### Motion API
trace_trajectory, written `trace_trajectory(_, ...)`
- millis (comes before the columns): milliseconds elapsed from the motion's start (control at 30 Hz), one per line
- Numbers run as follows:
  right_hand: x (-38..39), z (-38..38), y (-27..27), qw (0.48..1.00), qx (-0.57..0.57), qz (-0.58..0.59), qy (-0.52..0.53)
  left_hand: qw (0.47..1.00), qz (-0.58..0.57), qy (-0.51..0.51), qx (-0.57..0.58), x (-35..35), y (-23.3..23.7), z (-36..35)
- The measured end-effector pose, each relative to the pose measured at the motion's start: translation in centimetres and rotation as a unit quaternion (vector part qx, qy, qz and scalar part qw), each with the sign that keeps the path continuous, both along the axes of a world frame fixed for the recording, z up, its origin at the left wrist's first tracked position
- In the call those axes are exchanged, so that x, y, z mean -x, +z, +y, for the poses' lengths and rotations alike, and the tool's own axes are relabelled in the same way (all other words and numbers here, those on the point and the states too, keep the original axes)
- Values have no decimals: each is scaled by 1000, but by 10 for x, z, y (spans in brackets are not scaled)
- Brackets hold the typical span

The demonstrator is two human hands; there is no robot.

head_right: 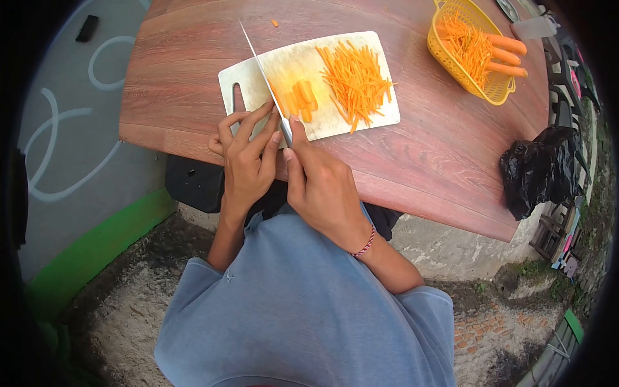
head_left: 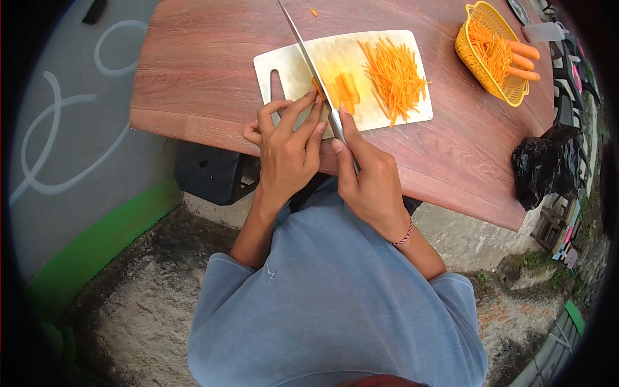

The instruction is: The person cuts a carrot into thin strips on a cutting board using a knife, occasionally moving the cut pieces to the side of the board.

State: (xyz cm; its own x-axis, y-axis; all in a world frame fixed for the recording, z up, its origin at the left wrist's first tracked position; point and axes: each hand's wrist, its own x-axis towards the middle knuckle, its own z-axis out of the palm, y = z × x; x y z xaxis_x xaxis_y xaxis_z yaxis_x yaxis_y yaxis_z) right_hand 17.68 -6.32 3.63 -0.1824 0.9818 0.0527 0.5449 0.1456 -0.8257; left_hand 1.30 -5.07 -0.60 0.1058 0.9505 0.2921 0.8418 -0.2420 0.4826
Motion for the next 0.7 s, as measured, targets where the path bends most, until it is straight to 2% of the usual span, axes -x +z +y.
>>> trace_trajectory(233,-4,7,11,999,28,3,19,999,-17,2,-32,-2,-8,1)
trace_trajectory(433,-25,-11,21,999,29,-4,28,998,24,18,-47,-6,-8,2)
trace_trajectory(500,-33,-15,26,997,63,-14,33,998,31,19,-55,-7,-8,1)
trace_trajectory(633,-20,-5,14,999,24,-21,25,997,41,14,-61,-6,-9,0)
trace_trajectory(700,-11,7,13,997,-5,-61,41,998,27,13,-53,-4,-11,0)
